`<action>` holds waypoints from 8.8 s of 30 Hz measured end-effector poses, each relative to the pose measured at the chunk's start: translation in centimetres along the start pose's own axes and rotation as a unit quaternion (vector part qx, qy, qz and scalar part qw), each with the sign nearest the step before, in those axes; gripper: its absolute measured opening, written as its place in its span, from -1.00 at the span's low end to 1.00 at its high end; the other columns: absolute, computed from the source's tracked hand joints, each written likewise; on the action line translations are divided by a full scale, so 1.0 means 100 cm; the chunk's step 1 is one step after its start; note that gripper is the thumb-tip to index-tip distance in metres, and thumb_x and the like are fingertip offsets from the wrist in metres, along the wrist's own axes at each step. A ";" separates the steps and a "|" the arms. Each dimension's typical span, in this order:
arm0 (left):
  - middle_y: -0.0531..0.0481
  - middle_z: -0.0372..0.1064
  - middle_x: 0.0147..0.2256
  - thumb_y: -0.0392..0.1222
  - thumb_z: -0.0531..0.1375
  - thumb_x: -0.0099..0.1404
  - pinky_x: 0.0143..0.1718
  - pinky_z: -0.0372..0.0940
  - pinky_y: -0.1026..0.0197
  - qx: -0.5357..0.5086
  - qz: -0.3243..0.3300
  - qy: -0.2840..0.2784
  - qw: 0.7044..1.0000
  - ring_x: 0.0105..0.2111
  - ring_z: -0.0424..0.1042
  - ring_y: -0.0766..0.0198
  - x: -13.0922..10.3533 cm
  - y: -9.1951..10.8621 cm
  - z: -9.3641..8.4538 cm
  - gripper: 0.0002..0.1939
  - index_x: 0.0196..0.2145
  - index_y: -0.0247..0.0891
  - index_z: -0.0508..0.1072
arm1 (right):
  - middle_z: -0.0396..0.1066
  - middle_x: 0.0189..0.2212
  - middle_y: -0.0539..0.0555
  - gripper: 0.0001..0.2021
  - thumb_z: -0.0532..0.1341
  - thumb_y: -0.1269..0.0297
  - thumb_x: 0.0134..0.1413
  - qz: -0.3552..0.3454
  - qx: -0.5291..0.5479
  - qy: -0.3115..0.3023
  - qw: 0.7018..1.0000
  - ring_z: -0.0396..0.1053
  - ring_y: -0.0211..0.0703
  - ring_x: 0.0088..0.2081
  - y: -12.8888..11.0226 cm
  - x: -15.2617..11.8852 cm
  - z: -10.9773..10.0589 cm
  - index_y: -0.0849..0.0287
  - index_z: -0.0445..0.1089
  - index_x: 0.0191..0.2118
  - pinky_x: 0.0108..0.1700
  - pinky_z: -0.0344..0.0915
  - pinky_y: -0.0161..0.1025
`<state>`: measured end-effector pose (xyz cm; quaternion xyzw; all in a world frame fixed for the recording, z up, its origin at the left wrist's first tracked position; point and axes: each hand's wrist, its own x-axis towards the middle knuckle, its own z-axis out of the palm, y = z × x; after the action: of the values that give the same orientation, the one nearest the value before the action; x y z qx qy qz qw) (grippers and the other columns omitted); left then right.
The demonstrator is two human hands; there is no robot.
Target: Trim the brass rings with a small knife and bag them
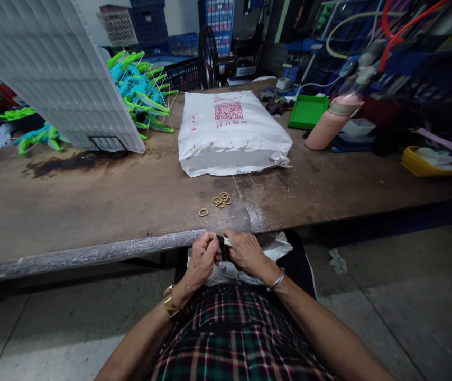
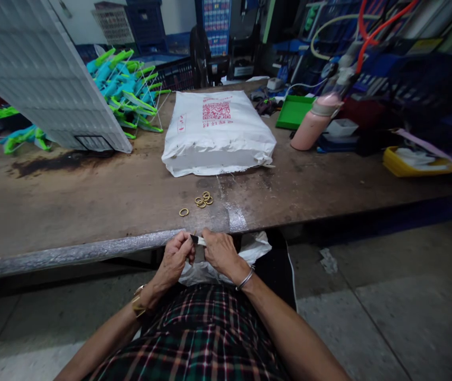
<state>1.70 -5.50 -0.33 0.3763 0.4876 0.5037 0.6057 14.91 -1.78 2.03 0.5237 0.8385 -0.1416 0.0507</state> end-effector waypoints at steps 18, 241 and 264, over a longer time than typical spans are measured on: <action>-0.06 0.35 -0.38 -0.08 0.27 0.06 -0.58 0.25 0.35 -0.273 -0.099 0.025 0.957 -0.44 0.39 0.31 -0.018 0.005 -0.033 -0.72 -0.42 -0.36 0.35 | 0.38 -0.17 0.14 -0.74 -0.02 0.20 0.16 0.032 -0.007 0.083 0.996 0.36 -0.12 -0.22 -0.031 0.077 -0.001 0.14 0.17 -0.06 -0.31 0.10 -0.28; 0.10 0.28 -0.51 -0.08 0.26 0.03 -0.72 -0.03 0.45 -0.316 -0.107 -0.005 0.943 -0.66 0.17 0.49 0.012 0.022 -0.038 -0.69 -0.31 -0.25 0.29 | 0.44 -0.33 0.17 -0.71 -0.05 0.24 0.17 0.106 -0.067 0.094 0.988 0.42 -0.05 -0.31 0.005 0.079 -0.010 0.18 0.13 -0.01 -0.35 0.11 -0.25; 0.02 0.34 -0.51 -0.17 0.37 -0.11 -0.71 0.09 0.45 -0.380 -0.150 0.046 0.911 -0.48 0.39 0.32 0.019 0.015 -0.044 -0.70 -0.54 -0.36 0.32 | 0.40 -0.20 0.12 -0.75 0.02 0.15 0.12 0.117 -0.015 0.094 0.989 0.36 -0.07 -0.21 -0.008 0.065 -0.009 0.14 0.25 -0.14 -0.30 0.11 -0.24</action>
<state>-2.94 -3.50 -0.37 0.0160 0.3375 0.5707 0.7484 11.35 3.77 1.56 0.6284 0.7745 -0.0725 -0.0047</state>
